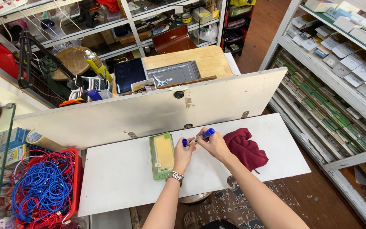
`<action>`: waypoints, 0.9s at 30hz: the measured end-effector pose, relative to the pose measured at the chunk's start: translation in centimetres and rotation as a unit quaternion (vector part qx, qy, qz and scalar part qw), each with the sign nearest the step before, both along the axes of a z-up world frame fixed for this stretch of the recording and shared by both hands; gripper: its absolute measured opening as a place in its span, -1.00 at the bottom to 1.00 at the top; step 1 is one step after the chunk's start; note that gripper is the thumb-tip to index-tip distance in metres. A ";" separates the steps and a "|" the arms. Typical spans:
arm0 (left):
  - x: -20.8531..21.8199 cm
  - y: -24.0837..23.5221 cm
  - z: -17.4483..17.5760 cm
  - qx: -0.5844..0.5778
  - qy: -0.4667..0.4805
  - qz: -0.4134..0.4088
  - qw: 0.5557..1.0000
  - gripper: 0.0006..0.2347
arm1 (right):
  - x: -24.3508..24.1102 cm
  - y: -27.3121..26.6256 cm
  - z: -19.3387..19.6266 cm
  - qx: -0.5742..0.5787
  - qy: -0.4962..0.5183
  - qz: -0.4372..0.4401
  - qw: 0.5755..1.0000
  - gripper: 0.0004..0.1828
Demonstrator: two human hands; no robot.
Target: The person retrieves small packaged items from a glass display cabinet, places them on a counter, and wipes each item with a red cloth. They then use a blue marker to write on the items before returning them to the cabinet.
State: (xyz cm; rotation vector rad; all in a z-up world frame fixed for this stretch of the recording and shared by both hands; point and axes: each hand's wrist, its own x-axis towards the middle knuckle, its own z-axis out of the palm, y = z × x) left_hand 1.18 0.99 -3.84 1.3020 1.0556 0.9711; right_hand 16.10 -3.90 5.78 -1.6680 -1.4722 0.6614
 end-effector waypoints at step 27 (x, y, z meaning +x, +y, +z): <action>-0.1 -0.1 -0.4 -0.004 0.014 0.002 1.000 -0.78 | -0.2 -0.3 0.4 -0.007 -0.005 -0.031 0.999 -0.74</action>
